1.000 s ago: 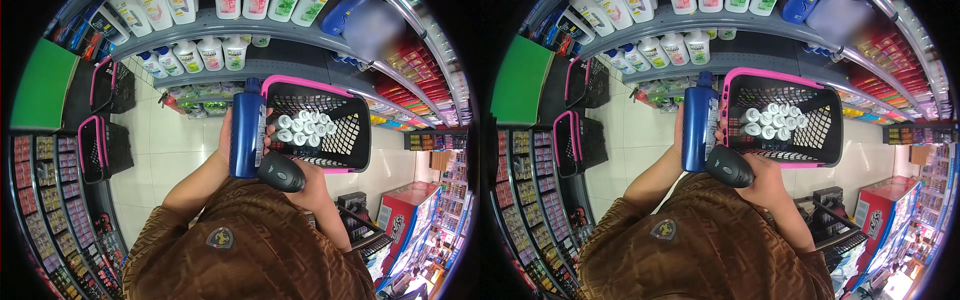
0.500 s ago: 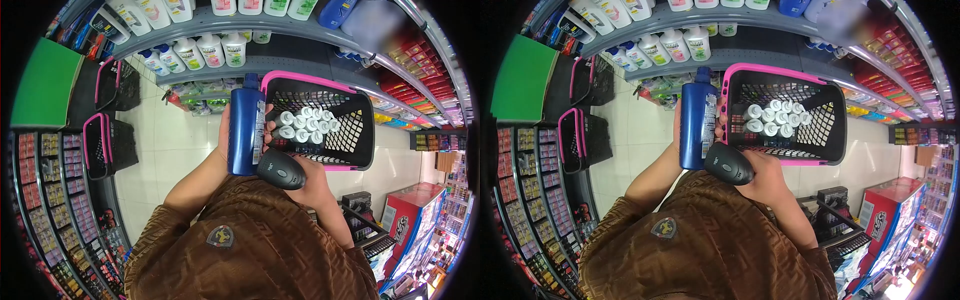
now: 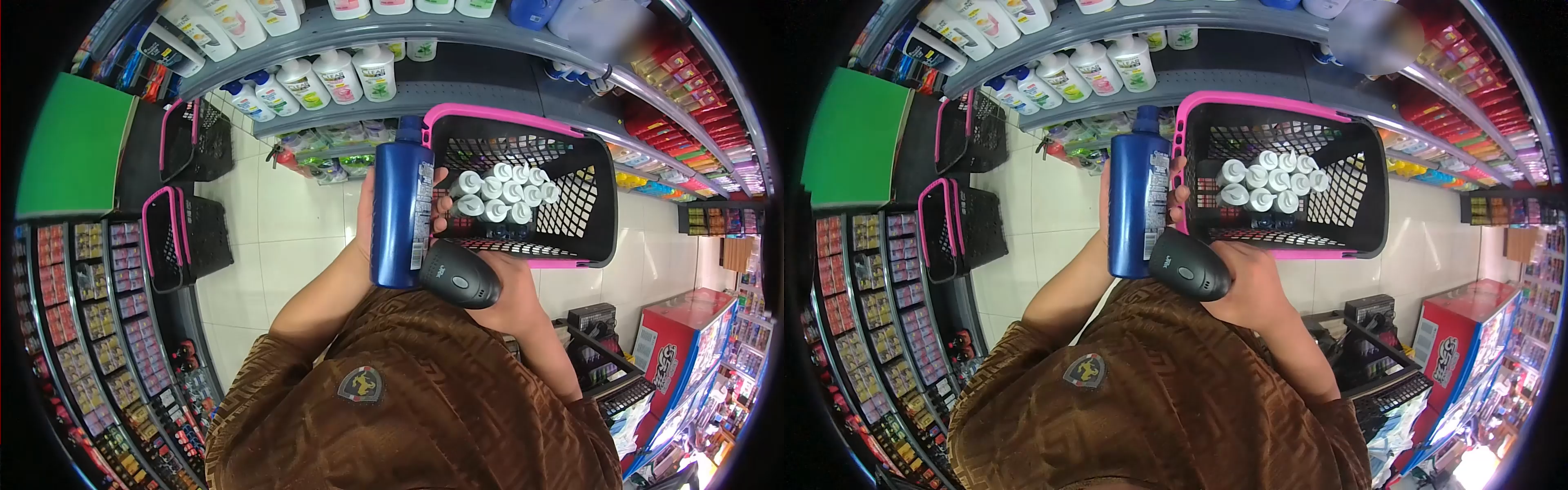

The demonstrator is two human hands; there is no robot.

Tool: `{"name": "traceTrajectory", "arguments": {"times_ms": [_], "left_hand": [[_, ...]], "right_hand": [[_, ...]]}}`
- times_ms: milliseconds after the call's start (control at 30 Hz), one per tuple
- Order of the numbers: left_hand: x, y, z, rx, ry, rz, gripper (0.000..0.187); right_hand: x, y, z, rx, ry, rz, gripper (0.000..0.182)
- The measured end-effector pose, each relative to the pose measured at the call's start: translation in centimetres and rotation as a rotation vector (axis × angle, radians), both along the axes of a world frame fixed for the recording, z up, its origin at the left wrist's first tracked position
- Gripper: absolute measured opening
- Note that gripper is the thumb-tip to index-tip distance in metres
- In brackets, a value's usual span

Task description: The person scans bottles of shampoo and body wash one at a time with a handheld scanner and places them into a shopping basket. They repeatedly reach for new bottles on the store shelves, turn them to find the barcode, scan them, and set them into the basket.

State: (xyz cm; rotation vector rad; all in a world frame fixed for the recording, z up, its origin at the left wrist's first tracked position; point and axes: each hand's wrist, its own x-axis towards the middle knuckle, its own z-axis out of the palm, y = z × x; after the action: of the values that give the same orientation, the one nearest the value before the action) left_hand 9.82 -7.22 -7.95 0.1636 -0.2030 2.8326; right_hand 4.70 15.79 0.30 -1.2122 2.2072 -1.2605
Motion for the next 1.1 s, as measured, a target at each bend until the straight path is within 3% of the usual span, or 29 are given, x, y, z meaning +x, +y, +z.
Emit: {"name": "traceTrajectory", "arguments": {"times_ms": [200, 533, 600, 633, 700, 767, 800, 967, 1100], "left_hand": [[0.4, -0.3, -0.4, -0.058, -0.004, 0.037, 0.099], [1.2, -0.8, -0.3, -0.020, 0.100, 0.066, 0.098], [1.7, -0.5, 0.6, -0.135, -0.172, 0.258, 0.095], [1.7, -0.8, 0.4, -0.264, -0.100, 0.305, 0.087], [1.7, -0.8, 1.2, -0.481, -0.231, 0.372, 0.076], [1.5, -0.7, 1.5, -0.518, -0.291, 0.376, 0.069], [1.3, -0.7, 1.9, -0.556, -0.357, 0.380, 0.063], [0.4, -0.3, 4.6, -0.482, -0.365, 0.397, 0.055], [0.0, -0.1, 5.7, -0.411, -0.302, 0.436, 0.068]], "right_hand": [[0.3, 0.1, 0.1, 0.070, -0.039, 0.018, 0.038], [0.8, -0.9, -0.1, -0.048, -0.123, -0.032, 0.044], [1.0, -1.6, -0.2, -0.086, -0.175, -0.080, 0.044], [1.1, -2.0, -0.2, -0.124, -0.264, -0.187, 0.044], [1.0, -2.2, -0.7, -0.164, -0.349, -0.298, 0.044], [0.4, -2.2, -2.0, -0.369, -0.644, -0.301, 0.051], [0.2, -2.5, -2.0, -0.425, -0.712, -0.275, 0.062], [-0.5, -2.9, -2.5, -0.402, -0.651, -0.270, 0.078], [-0.9, -2.9, -2.7, -0.340, -0.757, -0.428, 0.082]]}}
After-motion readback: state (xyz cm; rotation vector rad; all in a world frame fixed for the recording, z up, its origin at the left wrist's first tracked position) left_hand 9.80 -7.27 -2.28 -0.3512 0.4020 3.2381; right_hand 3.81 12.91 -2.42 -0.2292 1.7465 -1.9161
